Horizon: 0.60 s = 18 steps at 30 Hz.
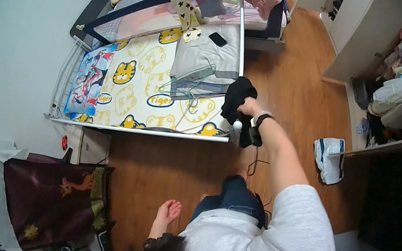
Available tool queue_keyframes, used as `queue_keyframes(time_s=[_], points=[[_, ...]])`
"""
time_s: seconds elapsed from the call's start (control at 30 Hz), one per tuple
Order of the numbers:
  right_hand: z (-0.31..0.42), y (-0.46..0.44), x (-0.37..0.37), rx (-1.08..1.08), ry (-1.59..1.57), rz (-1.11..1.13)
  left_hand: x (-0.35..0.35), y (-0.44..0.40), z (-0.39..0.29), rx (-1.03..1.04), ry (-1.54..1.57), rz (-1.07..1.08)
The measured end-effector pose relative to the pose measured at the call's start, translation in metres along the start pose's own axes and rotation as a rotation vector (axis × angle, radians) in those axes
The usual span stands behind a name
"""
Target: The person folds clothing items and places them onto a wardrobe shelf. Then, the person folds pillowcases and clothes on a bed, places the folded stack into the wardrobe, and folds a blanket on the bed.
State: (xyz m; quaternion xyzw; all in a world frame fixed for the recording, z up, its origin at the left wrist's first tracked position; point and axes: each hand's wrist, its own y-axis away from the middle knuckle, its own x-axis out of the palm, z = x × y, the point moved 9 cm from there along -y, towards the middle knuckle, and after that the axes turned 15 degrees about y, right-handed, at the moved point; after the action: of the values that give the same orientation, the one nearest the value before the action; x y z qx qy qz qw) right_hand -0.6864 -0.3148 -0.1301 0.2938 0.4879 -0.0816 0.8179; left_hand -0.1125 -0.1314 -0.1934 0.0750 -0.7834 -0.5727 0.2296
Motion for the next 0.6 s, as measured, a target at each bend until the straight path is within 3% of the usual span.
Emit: queue_keyframes(time_s=[0.17,0.3,0.37,0.43,0.5,0.57,0.6], points=[[0.019,0.054,-0.134,0.023,-0.418,-0.171,0.034,0.0,-0.038,0.138,-0.144,0.112],[0.06,0.159,-0.199,-0.164,-1.272,0.122,0.108,0.01,-0.055,0.366,-0.58,0.2],[0.077,0.221,-0.216,-0.23,-1.451,0.089,0.164,0.022,-0.039,0.31,-0.693,0.36],[0.096,0.293,-0.216,-0.17,-1.384,-0.088,0.225,0.034,-0.012,0.26,-0.772,0.669],[0.083,0.316,-0.17,-0.061,-1.24,-0.051,0.29,0.094,0.014,0.169,-0.605,0.949],[0.093,0.322,-0.093,-0.107,-0.966,0.413,0.332,0.155,0.041,-0.366,-0.13,1.152],[0.102,0.332,-0.071,-0.222,-0.839,0.384,0.349,0.169,0.045,-0.377,-0.056,1.093]])
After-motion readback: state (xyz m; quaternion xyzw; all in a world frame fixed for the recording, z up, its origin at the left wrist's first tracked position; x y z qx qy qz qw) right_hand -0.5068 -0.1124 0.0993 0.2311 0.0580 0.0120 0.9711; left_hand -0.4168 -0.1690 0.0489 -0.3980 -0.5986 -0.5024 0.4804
